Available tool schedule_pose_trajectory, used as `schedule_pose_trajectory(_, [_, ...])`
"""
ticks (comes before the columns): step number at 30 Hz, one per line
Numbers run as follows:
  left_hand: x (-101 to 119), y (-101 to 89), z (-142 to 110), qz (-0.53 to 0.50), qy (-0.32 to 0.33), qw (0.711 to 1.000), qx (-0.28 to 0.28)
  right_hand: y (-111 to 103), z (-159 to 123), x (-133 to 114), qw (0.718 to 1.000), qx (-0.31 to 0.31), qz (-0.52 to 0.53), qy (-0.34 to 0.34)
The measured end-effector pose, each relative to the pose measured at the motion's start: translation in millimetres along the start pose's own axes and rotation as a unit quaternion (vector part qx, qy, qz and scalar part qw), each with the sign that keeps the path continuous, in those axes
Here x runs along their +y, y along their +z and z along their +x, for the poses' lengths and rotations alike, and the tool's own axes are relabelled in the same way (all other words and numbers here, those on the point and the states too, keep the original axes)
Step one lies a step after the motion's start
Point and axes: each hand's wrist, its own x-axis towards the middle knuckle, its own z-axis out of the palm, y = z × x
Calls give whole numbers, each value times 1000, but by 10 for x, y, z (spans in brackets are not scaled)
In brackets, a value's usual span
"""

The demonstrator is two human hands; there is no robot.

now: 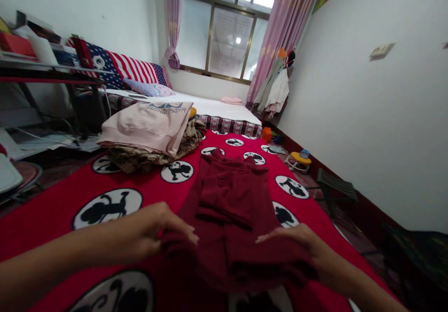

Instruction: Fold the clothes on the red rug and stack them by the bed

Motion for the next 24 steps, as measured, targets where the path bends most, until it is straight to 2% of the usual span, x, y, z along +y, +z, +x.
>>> schedule_pose_trajectory(1, [43, -173, 184, -11, -42, 999, 0, -129, 155, -32, 999, 45, 4, 17])
schedule_pose_trajectory(2, [80, -353, 410, -15, -76, 997, 21, -266, 346, -40, 992, 127, 1, 18])
schedule_pose_trajectory(4, [127, -656, 912, 34, -109, 976, 184, -500, 780, 10, 959, 281, -5, 25])
schedule_pose_trajectory(5, [130, -740, 1149, 79, -111, 951, 277, -565, 991, 59, 940, 342, -13, 19])
schedule_pose_trajectory(6, [112, -764, 1357, 107, -112, 930, 334, -580, 1180, 121, 917, 397, -44, 12])
schedule_pose_trajectory(7, [69, -722, 1527, 142, -103, 914, 366, -545, 1337, 196, 895, 437, -86, 10])
schedule_pose_trajectory(8, [-3, -622, 1655, 190, -93, 901, 378, -467, 1459, 283, 883, 450, -136, 8])
schedule_pose_trajectory(9, [-103, -476, 1744, 233, -80, 906, 345, -358, 1546, 384, 878, 440, -186, 8])
schedule_pose_trajectory(11, [-369, -121, 1821, 287, -75, 930, 216, -115, 1637, 612, 894, 361, -262, 36])
schedule_pose_trajectory(12, [-514, 47, 1822, 293, -97, 937, 166, -13, 1652, 728, 907, 313, -275, 65])
schedule_pose_trajectory(14, [-767, 291, 1787, 274, -161, 940, 126, 106, 1652, 930, 922, 239, -277, 124])
schedule_pose_trajectory(16, [-922, 389, 1748, 258, -194, 939, 121, 122, 1638, 1065, 925, 227, -264, 151])
schedule_pose_trajectory(18, [-968, 396, 1728, 252, -195, 939, 130, 88, 1621, 1126, 919, 268, -254, 141])
schedule_pose_trajectory(21, [-910, 384, 1714, 251, -192, 934, 165, 49, 1583, 1122, 887, 366, -252, 129])
schedule_pose_trajectory(24, [-820, 388, 1683, 271, -214, 907, 242, 34, 1534, 1070, 852, 417, -261, 179])
